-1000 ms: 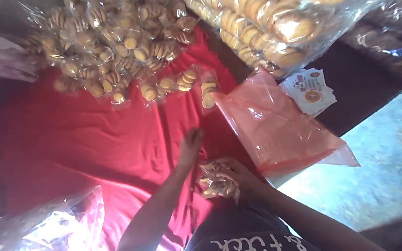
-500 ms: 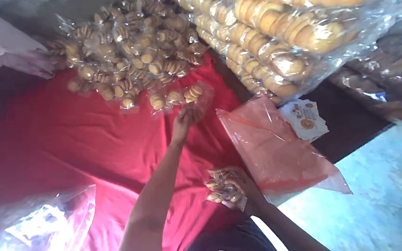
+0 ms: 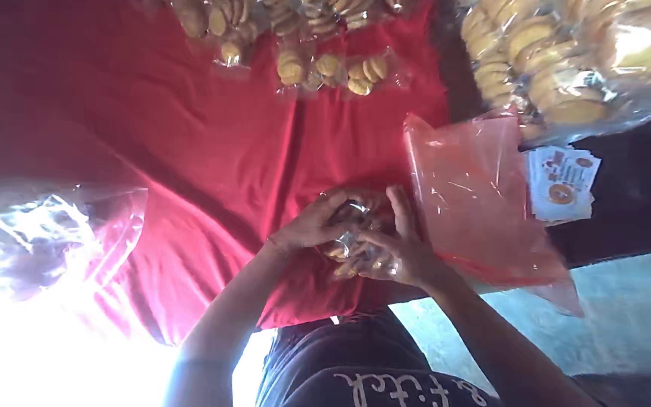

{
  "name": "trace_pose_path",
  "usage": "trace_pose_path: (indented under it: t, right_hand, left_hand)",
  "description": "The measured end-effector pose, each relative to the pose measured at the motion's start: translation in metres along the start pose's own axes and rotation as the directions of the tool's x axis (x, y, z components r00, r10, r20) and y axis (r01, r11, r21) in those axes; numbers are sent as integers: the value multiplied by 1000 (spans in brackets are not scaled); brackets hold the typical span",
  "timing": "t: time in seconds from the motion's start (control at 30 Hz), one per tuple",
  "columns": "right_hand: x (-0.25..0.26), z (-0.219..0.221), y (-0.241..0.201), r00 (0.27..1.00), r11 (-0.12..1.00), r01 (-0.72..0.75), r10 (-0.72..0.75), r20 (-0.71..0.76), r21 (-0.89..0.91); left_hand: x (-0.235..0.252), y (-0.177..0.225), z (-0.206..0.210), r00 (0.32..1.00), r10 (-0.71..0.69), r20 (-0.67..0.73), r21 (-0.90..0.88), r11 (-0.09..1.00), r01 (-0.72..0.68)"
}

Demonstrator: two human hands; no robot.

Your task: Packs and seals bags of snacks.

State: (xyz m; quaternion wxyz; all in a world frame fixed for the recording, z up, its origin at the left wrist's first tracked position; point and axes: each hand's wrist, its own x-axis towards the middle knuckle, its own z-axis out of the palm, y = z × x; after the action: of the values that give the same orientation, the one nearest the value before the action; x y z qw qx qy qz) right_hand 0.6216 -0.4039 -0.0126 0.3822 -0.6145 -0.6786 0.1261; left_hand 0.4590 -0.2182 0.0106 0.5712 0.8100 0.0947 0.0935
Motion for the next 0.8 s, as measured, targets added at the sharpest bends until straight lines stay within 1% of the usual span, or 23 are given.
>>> trace_pose_path:
  t: [0.03, 0.07, 0.1, 0.13, 0.2, 0.23, 0.27, 0.3, 0.33, 0.4, 0.43, 0.47, 0.5, 0.53, 0.63, 0.67, 0.73, 0.77, 0.8]
  right_hand:
    - [2, 0, 3, 1000, 1000, -1, 1, 16, 13]
    - [4, 0, 5, 1000, 1000, 7, -7, 20, 21]
    - [4, 0, 6, 1000, 1000, 13, -13, 22, 20]
    - [4, -1, 7, 1000, 1000, 21, -21, 10, 13]
    - [7, -2, 9, 1000, 1000, 31, -31, -2, 3]
    - [10, -2, 10, 1000, 1000, 30, -30, 1, -7]
    - [13, -3, 11, 999, 1000, 25, -25, 24, -1]
    - [16, -2, 12, 998, 999, 11, -13, 62, 31]
    - [19, 0, 12, 996, 995, -3, -6, 86, 99]
    - [20, 4, 14, 993, 976, -4, -21, 114, 216]
    - [20, 5, 15, 991, 969, 19, -51, 127, 246]
    - [20, 5, 15, 986, 963, 48, -88, 140, 264]
    - [21, 4, 16, 980, 960, 82, -126, 152, 268]
    - [21, 4, 18, 975, 958, 117, -160, 152, 263]
    - [18, -2, 14, 958, 950, 208, -246, 147, 234]
    - [17, -1, 7, 952, 945, 227, -266, 151, 234]
    - [9, -3, -10, 942, 945, 216, -268, 201, 246]
    - [2, -4, -17, 935, 947, 202, -263, 238, 250]
    - [-5, -5, -23, 933, 950, 180, -247, 261, 256]
  left_hand:
    - [5, 1, 0, 999, 46, -20, 55, 998, -45]
    - [9, 2, -3, 997, 72, -29, 74, 995, -70]
    - [12, 5, -7, 997, 60, -37, 34, 998, -59]
    - [13, 9, -13, 999, 6, -43, -74, 997, -9]
    - [13, 16, -23, 988, -149, -26, -317, 939, 134]
    - [13, 14, -23, 982, -189, 2, -364, 915, 177]
    - [13, 9, -20, 981, -191, 39, -382, 904, 191]
    - [13, 4, -15, 982, -181, 44, -385, 904, 184]
    - [13, 1, -7, 985, -174, 1, -366, 916, 163]
    - [7, -3, 8, 980, -134, -149, -267, 959, 91]
    - [2, -5, 16, 960, -116, -253, -214, 975, 62]
    - [-6, -4, 23, 926, -120, -359, -191, 980, 53]
    - [-16, -2, 31, 887, -133, -442, -193, 980, 51]
    - [-26, 0, 41, 863, -130, -489, -205, 978, 32]
    - [-36, 8, 74, 821, -81, -565, -272, 958, -93]
    - [-40, 13, 78, 804, -100, -587, -312, 944, -110]
    - [-53, 30, 74, 806, -224, -548, -451, 891, -59]
    - [-63, 40, 69, 817, -262, -514, -473, 881, -15]
    - [-77, 49, 62, 821, -254, -511, -402, 915, 34]
